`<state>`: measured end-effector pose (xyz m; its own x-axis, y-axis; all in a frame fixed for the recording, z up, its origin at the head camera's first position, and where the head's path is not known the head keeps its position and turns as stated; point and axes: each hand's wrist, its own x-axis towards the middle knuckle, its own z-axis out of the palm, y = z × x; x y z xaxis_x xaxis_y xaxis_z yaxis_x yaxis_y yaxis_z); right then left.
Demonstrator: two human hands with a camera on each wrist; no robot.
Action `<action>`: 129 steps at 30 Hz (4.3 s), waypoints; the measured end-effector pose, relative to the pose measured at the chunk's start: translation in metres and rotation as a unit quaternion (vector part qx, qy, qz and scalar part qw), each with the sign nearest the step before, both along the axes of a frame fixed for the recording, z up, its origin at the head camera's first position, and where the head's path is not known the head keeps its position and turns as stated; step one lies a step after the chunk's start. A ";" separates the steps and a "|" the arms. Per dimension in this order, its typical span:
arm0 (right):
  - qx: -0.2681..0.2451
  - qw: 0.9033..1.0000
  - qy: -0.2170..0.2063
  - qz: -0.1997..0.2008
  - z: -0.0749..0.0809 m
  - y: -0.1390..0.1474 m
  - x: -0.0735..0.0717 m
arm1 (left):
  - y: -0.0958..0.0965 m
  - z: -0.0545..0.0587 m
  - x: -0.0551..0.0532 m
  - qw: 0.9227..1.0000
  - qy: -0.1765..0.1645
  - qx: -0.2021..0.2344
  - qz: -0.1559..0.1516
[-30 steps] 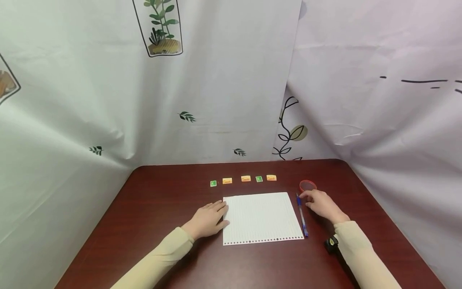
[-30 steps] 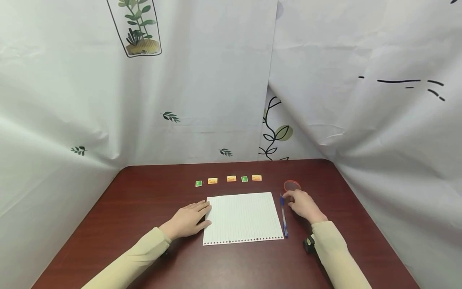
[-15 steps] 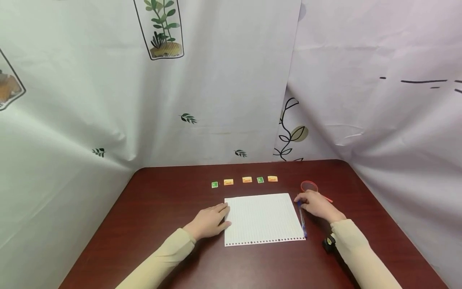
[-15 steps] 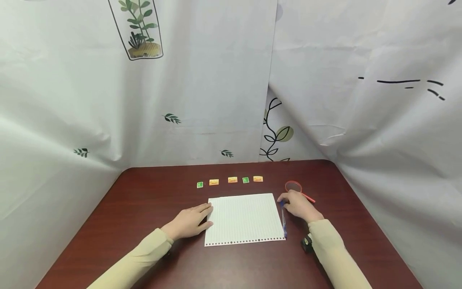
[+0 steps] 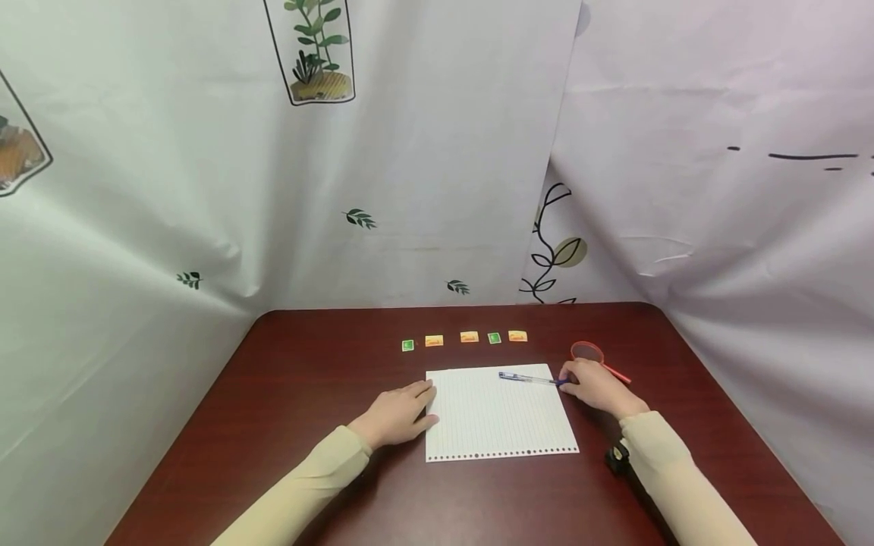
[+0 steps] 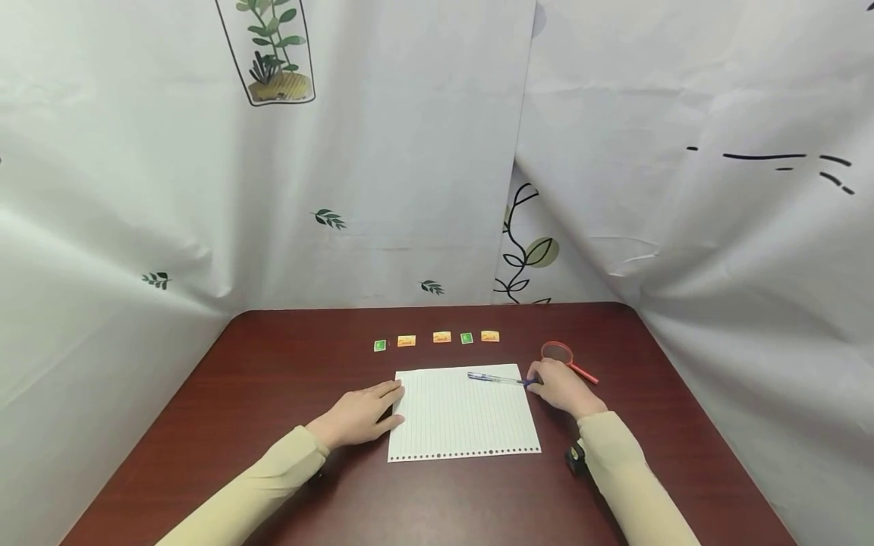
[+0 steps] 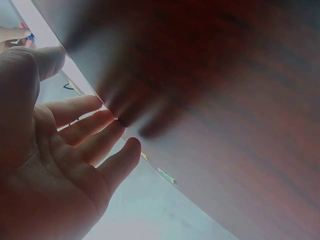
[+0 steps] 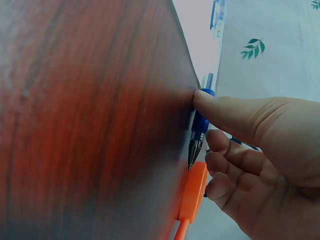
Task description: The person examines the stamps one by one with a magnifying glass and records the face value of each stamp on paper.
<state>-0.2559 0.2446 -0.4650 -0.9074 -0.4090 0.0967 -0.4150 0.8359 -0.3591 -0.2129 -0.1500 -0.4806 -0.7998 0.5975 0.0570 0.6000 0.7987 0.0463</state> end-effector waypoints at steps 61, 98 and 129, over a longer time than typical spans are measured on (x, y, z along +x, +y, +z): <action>-0.396 0.909 -0.046 -0.122 0.007 -0.127 -0.010 | 0.008 0.000 -0.004 1.000 -0.026 0.011 0.012; -0.315 0.940 -0.131 -0.001 -0.023 -0.174 0.000 | 0.007 -0.004 -0.012 0.997 -0.065 0.027 0.026; -0.300 0.943 -0.145 0.001 -0.025 -0.169 -0.004 | 0.008 -0.001 -0.013 0.997 -0.070 0.025 0.032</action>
<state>-0.2594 0.0754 -0.4904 -0.9302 -0.3621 0.0593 -0.2288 0.4460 -0.8653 -0.2261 -0.1417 -0.4819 -0.8382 0.5447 -0.0291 0.5332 0.8294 0.1669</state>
